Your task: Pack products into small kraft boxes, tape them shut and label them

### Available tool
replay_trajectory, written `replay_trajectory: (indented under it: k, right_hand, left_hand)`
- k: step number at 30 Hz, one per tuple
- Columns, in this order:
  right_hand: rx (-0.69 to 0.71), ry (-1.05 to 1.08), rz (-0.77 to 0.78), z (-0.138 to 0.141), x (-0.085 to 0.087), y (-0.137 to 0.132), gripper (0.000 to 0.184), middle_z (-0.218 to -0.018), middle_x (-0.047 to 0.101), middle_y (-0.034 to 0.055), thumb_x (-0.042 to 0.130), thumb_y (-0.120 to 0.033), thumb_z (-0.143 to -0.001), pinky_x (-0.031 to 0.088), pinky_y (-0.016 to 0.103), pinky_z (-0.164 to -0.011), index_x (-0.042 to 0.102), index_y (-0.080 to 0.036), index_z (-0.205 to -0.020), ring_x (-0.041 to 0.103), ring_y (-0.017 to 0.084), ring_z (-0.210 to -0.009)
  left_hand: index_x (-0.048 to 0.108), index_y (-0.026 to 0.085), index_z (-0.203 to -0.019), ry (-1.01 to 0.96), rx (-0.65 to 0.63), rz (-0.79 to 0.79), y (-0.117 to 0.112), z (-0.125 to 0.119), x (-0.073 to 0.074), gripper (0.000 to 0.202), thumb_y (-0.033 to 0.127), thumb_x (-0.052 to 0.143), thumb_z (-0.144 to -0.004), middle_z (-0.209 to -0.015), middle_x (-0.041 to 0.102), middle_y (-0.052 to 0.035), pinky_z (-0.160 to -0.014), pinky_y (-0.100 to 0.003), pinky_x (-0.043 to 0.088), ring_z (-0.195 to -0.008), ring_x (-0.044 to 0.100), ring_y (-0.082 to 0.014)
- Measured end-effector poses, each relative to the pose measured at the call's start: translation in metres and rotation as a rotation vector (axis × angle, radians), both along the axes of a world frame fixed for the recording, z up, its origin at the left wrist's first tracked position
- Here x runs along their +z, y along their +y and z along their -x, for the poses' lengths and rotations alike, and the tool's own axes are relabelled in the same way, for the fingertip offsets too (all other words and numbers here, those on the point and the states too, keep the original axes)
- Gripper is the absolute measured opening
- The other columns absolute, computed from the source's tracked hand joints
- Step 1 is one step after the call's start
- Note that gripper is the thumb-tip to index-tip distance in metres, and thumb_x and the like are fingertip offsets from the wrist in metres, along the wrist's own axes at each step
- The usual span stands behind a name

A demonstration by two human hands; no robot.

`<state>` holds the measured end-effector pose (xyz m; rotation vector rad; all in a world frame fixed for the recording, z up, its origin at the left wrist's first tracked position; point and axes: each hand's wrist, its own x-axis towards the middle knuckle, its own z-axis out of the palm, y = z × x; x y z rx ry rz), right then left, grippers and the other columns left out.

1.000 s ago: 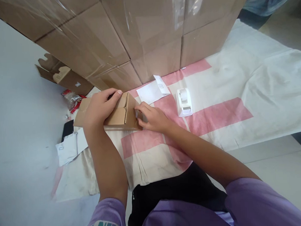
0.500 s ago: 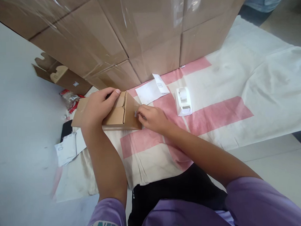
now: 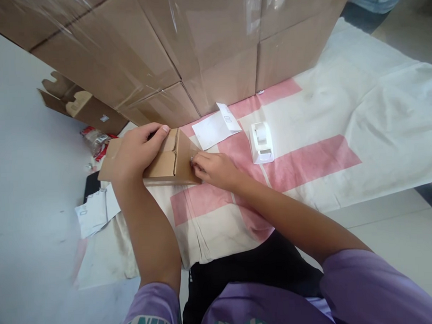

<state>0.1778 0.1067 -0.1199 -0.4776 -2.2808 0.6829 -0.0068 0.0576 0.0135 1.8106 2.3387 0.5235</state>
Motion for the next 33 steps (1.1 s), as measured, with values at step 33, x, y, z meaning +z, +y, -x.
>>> replay_trajectory:
  k: [33]
  right_hand:
    - [-0.032, -0.005, 0.258, 0.006, 0.000, -0.007, 0.006, -0.072, 0.060, -0.0008, 0.050, -0.021, -0.091, 0.035, 0.027, -0.060, 0.052, -0.021, -0.085, 0.049, 0.013, -0.060]
  left_hand:
    - [0.073, 0.025, -0.093, -0.007, -0.014, -0.015, 0.001, 0.002, -0.001, 0.038, 0.046, 0.042, -0.101, -0.095, 0.076, -0.0022, -0.085, -0.035, 0.042, -0.088, 0.063, -0.0240]
